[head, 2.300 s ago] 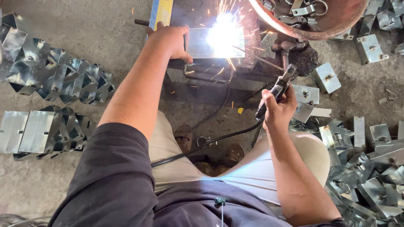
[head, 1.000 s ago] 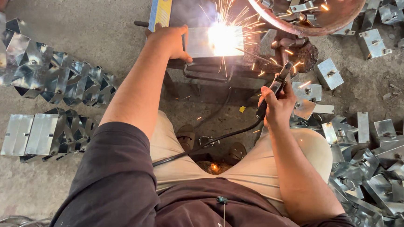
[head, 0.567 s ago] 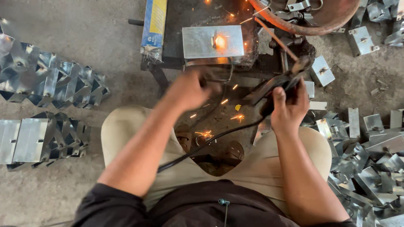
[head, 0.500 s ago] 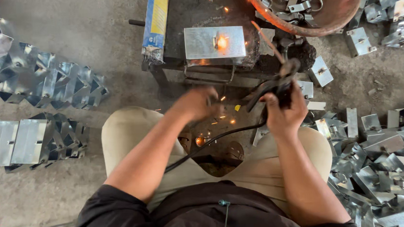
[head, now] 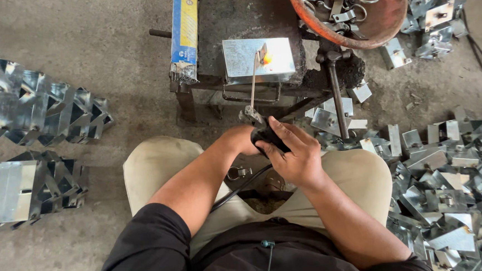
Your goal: The person sits on the floor and repeatedly welds small metal plates with attached hooks using a handheld welding tool. After each weld, the person places the finished piece into a pile on the floor.
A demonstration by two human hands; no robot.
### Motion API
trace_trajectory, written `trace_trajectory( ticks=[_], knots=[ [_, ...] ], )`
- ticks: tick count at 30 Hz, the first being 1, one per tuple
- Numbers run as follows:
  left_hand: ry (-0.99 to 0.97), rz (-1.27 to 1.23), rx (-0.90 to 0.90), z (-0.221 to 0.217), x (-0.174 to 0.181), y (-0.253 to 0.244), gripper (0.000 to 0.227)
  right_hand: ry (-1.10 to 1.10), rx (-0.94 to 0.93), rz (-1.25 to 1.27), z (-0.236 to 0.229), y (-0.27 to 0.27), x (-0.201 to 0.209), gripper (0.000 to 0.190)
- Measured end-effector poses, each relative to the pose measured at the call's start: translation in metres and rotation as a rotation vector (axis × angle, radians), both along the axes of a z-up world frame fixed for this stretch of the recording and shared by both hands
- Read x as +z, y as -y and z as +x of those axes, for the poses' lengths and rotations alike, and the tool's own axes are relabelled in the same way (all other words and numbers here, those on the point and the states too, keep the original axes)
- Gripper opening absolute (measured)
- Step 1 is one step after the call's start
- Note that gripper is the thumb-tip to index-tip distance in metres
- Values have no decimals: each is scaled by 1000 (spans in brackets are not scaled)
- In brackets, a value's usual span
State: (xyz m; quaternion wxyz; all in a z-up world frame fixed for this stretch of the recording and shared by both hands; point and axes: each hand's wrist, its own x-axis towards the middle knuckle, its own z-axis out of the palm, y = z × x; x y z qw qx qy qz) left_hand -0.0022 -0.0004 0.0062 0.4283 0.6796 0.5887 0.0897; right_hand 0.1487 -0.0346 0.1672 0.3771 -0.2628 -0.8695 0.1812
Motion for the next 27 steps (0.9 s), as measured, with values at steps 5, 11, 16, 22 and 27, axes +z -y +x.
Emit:
trace_trajectory(
  ticks=[5, 11, 16, 22, 27],
  knots=[
    [-10, -145, 103, -6, 45, 7, 33, 43, -48, -13, -9, -3, -1, 54],
    [128, -50, 0, -4, 58, 5, 31, 73, -76, -46, -14, -3, 0, 53],
    [305, 101, -111, -1, 48, 0, 35, 104, -98, 6, -13, -3, 3, 53],
    [227, 38, -60, -3, 49, 2, 37, 104, -74, -34, -12, -3, 2, 53],
    [231, 122, -66, -2, 44, 2, 35, 129, -102, -29, -12, -3, 2, 53]
  ],
)
